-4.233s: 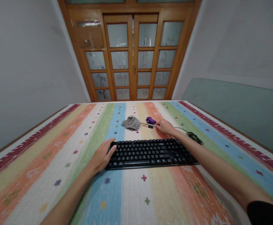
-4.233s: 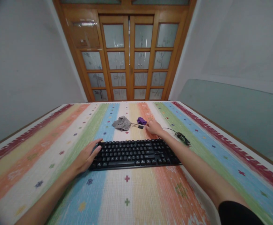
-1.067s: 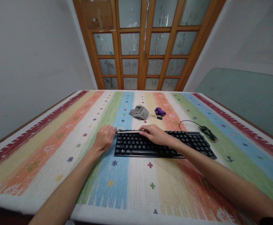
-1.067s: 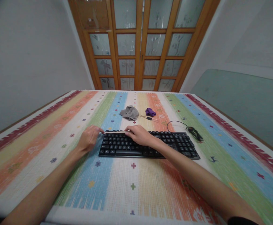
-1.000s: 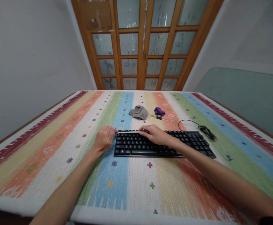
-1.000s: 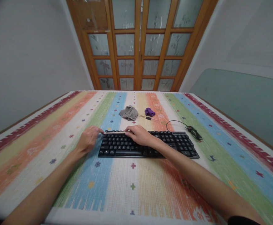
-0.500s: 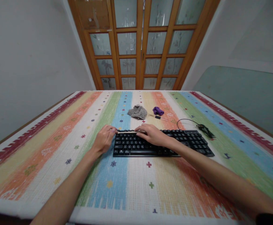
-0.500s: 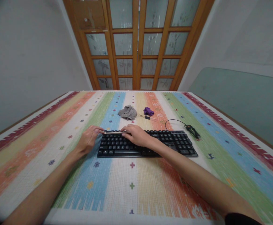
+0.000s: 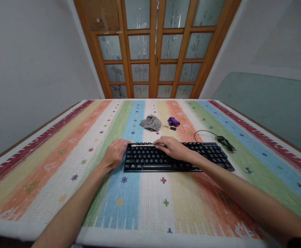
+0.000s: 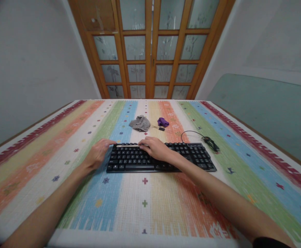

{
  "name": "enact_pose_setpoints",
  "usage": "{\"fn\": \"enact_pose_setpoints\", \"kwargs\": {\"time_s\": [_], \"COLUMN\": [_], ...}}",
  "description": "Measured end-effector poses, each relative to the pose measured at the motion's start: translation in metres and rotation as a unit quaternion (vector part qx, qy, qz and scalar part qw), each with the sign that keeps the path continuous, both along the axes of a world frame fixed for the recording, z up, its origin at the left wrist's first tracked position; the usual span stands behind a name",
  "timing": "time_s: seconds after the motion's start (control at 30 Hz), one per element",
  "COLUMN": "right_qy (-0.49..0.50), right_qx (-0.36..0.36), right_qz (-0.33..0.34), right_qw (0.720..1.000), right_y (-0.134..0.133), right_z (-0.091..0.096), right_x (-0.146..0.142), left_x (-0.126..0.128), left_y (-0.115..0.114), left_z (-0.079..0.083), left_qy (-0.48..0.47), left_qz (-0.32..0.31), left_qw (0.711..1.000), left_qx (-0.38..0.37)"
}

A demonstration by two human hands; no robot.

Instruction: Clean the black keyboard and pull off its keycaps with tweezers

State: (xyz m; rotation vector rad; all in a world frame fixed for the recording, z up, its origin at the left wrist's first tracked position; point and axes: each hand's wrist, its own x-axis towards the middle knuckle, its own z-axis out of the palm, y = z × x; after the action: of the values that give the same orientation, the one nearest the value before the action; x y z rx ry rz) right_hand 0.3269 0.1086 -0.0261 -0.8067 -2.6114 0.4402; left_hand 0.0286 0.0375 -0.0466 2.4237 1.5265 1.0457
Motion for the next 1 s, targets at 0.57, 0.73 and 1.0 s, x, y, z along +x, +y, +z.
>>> {"fn": "enact_pose_setpoints", "kwargs": {"time_s": [0.57, 0.73, 1.0], "right_qy": [0.003, 0.004, -0.009], "right_qx": [-0.022, -0.027, -0.014], "right_qz": [-0.030, -0.033, -0.034], "right_qw": [0.999, 0.999, 0.999], "right_y": [-0.001, 0.000, 0.001], "right_z": [0.006, 0.007, 0.010], "right_x": [0.036, 0.046, 0.062], "left_x": [0.002, 0.003, 0.002], "left_y": [-0.001, 0.000, -0.003], "left_z": [0.003, 0.000, 0.000], "left_qy": [0.029, 0.026, 0.012], "left_qz": [-0.008, -0.006, -0.028], "left_qw": [0.999, 1.000, 0.998], "left_qx": [-0.009, -0.014, -0.062]}}
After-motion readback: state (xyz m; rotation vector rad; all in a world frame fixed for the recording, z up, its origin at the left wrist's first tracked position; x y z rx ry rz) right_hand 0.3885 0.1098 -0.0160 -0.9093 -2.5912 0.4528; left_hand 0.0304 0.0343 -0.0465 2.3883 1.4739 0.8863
